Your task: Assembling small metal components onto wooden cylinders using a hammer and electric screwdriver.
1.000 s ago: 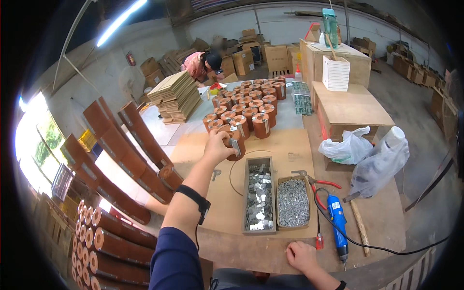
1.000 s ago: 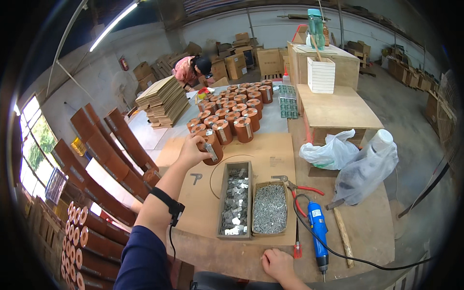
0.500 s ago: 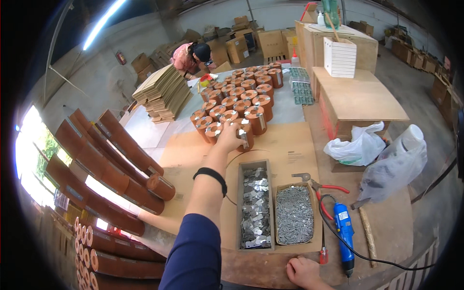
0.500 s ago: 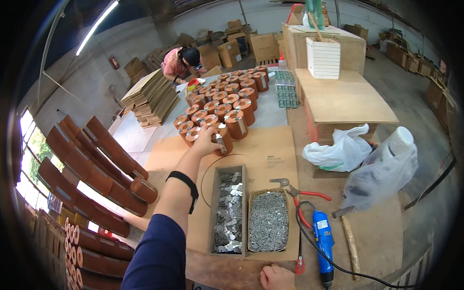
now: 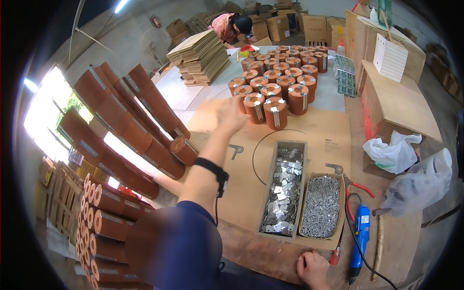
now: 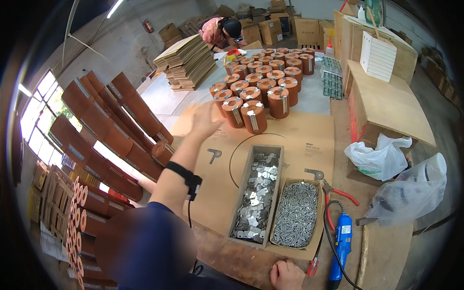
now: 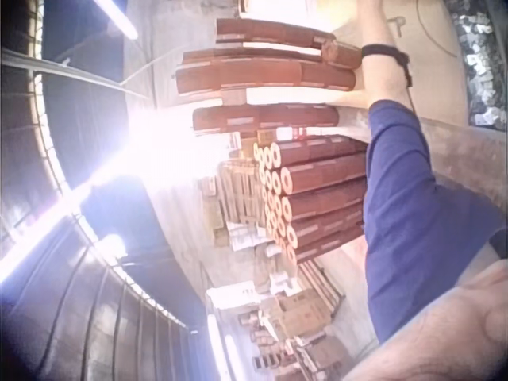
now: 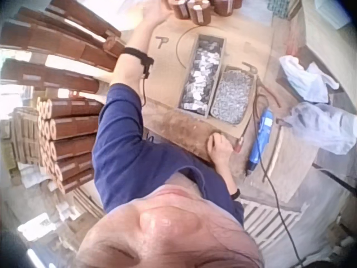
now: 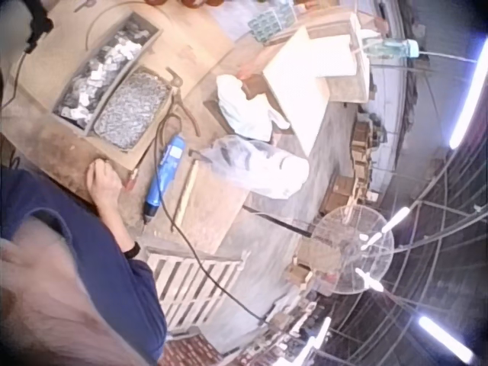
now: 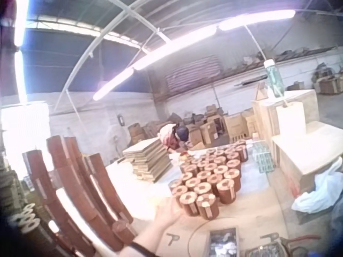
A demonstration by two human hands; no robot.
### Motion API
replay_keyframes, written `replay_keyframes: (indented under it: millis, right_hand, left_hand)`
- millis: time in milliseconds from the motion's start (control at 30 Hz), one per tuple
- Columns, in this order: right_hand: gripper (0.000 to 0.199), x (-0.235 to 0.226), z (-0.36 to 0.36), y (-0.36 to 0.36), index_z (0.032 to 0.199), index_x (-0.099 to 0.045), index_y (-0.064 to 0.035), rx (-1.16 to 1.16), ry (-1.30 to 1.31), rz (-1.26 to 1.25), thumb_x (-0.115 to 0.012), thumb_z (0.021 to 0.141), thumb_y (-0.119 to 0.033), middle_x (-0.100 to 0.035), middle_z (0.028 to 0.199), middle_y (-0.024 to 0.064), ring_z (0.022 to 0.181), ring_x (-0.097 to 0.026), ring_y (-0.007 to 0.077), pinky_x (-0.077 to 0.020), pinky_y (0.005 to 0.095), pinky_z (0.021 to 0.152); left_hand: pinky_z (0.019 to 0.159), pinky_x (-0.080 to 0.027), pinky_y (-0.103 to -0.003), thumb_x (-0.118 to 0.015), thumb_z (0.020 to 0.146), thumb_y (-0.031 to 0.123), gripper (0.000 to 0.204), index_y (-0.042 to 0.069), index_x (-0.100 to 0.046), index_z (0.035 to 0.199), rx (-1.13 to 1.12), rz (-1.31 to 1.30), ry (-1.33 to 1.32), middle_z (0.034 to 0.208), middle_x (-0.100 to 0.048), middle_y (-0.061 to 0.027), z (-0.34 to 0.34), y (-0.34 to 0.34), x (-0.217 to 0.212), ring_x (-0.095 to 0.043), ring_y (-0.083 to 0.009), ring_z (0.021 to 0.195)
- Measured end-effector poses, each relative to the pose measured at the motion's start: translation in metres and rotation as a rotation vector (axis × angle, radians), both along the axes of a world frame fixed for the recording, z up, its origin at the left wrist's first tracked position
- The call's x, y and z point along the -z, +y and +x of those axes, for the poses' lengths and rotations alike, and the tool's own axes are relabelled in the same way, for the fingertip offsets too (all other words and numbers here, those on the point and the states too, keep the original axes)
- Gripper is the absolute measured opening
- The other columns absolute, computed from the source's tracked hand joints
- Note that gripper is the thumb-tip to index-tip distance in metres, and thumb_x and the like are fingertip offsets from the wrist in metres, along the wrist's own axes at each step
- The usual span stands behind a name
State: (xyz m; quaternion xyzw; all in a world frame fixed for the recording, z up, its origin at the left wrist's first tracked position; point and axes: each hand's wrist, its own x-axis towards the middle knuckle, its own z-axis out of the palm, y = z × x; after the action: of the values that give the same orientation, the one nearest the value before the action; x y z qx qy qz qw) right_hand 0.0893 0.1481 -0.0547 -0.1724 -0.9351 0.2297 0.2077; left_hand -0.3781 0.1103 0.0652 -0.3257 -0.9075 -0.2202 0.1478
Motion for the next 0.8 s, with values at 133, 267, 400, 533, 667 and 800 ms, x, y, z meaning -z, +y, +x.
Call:
replay_keyframes:
  millis: [133,267,400,533,667,800]
  right_hand:
    - [0.01,0.001,0.001,-0.001,0.072,-0.053,-0.0115,0.007,-0.002,0.012,-0.062,0.067,-0.013,-0.052,0.064,0.0066,0.054,-0.054,0.0262,-0.0424,0.0363,0.048]
    - [0.01,0.003,0.001,0.0,0.072,-0.053,-0.0113,0.007,0.031,0.021,-0.062,0.067,-0.012,-0.052,0.064,0.0069,0.054,-0.054,0.0263,-0.0424,0.0366,0.048]
    - [0.009,0.0,0.0,-0.002,0.071,-0.053,-0.011,0.016,0.022,0.035,-0.062,0.068,-0.012,-0.053,0.065,0.0071,0.055,-0.054,0.0265,-0.0432,0.0363,0.049]
    - [0.01,0.005,0.001,0.0,0.069,-0.054,-0.0124,0.025,0.037,0.011,-0.061,0.07,-0.019,-0.051,0.065,0.0057,0.053,-0.055,0.0251,-0.0447,0.0365,0.048]
    - [0.009,0.006,0.003,-0.002,0.071,-0.054,-0.0124,0.042,0.021,0.049,-0.061,0.07,-0.018,-0.051,0.066,0.0059,0.053,-0.054,0.025,-0.0442,0.0362,0.048]
    - [0.009,0.005,0.006,-0.003,0.072,-0.054,-0.0118,0.023,0.024,0.063,-0.06,0.07,-0.017,-0.051,0.066,0.0065,0.053,-0.054,0.0255,-0.0443,0.0369,0.048]
  left_hand:
    - [0.096,-0.027,-0.053,-0.067,0.071,0.033,0.053,0.006,-0.05,0.113,-0.548,-0.233,0.089,0.11,-0.056,-0.0126,0.004,-0.074,-0.022,-0.048,-0.0257,0.109]
    - [0.099,-0.025,-0.047,-0.065,0.07,0.039,0.048,0.006,-0.06,0.105,-0.78,-0.417,0.11,0.108,-0.055,-0.0156,0.009,-0.124,-0.011,-0.044,-0.0303,0.112]
    - [0.102,-0.022,-0.042,-0.066,0.066,0.043,0.053,0.005,-0.062,0.103,-0.703,-0.491,0.129,0.115,-0.05,-0.015,0.008,-0.16,0.019,-0.036,-0.0307,0.116]
    - [0.101,-0.022,-0.043,-0.072,0.06,0.035,0.046,0.01,-0.065,0.097,-0.67,-0.357,0.171,0.115,-0.048,-0.0161,0.003,-0.17,0.042,-0.033,-0.0327,0.116]
    - [0.103,-0.019,-0.043,-0.075,0.056,0.034,0.044,0.009,-0.065,0.091,-0.515,-0.233,0.151,0.129,-0.037,-0.0172,0.037,-0.166,0.029,-0.025,-0.0343,0.123]
    - [0.097,-0.033,-0.041,-0.077,0.054,0.019,0.041,0.006,-0.059,0.088,-0.3,0.007,0.198,0.131,-0.034,-0.0161,0.094,-0.171,0.019,-0.033,-0.0367,0.119]
